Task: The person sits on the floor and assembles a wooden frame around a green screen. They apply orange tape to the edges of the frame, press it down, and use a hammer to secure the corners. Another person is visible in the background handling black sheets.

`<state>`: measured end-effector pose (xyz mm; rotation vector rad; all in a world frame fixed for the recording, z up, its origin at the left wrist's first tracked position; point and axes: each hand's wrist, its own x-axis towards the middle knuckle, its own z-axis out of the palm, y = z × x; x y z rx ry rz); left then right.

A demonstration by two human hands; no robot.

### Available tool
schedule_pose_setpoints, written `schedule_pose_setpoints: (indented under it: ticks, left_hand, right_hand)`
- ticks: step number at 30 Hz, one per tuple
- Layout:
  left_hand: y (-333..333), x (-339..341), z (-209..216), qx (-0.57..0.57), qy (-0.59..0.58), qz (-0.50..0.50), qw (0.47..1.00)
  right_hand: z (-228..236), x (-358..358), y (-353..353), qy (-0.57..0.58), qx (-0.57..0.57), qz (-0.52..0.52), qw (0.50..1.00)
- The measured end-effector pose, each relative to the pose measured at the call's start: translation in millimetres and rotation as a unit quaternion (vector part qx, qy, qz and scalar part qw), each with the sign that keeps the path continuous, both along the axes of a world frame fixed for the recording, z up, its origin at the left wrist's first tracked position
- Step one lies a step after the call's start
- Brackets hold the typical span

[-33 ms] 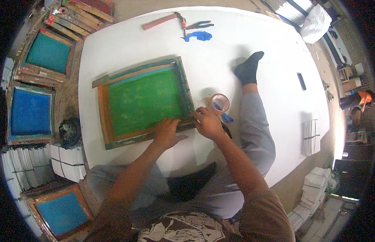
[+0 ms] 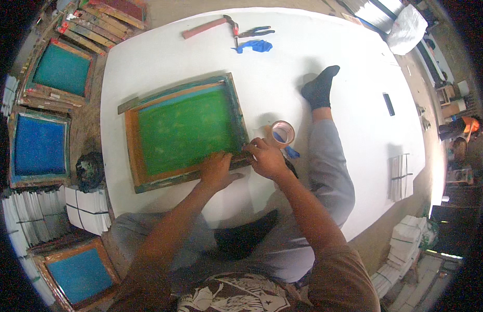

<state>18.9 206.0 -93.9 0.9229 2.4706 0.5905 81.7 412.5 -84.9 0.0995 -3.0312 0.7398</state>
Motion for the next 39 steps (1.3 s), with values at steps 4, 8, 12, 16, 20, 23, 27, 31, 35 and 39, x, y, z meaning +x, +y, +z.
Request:
schedule_pose_setpoints:
  ticks: [4, 8, 12, 16, 20, 23, 27, 31, 35, 39]
  left_hand:
    - [24.0, 8.0, -18.3, -0.001, 0.032, 0.010, 0.999]
    - [25.4, 5.4, -37.5, 0.050, -0.011, 0.051, 0.997]
    - [22.3, 6.0, -49.4, 0.096, 0.005, 0.057, 0.994]
    - [18.7, 5.0, -58.3, 0.112, -0.011, 0.067, 0.991]
    - [20.3, -0.8, -51.8, 0.106, -0.085, 0.080, 0.987]
    - [17.8, -1.3, -49.5, 0.099, -0.095, 0.084, 0.987]
    - [19.6, -2.9, -42.8, 0.102, -0.104, 0.077, 0.986]
    - [19.5, -7.4, -49.5, 0.071, -0.121, 0.051, 0.989]
    - [20.1, -8.5, -44.0, 0.066, -0.122, 0.044, 0.989]
    - [20.7, -7.1, -48.5, 0.090, -0.086, 0.037, 0.992]
  right_hand:
    - [-3.6, 2.3, -1.0, -0.048, -0.059, -0.018, 0.997]
    - [-3.5, -3.6, 0.2, -0.055, -0.003, 0.027, 0.998]
    - [-9.1, -32.4, 15.6, 0.035, 0.156, 0.203, 0.966]
    - [2.6, -45.8, 12.2, -0.020, 0.168, 0.259, 0.951]
    - [2.7, -55.5, 7.0, -0.049, 0.202, 0.324, 0.923]
    - [12.4, -61.9, -1.0, -0.064, 0.219, 0.351, 0.908]
    - [9.2, -60.8, -3.9, -0.069, 0.258, 0.361, 0.893]
    - [9.5, -56.5, -6.9, -0.062, 0.262, 0.362, 0.893]
    - [9.0, -52.1, -0.2, -0.085, 0.212, 0.320, 0.919]
    - [12.1, -42.2, 20.8, 0.000, 0.110, 0.192, 0.975]
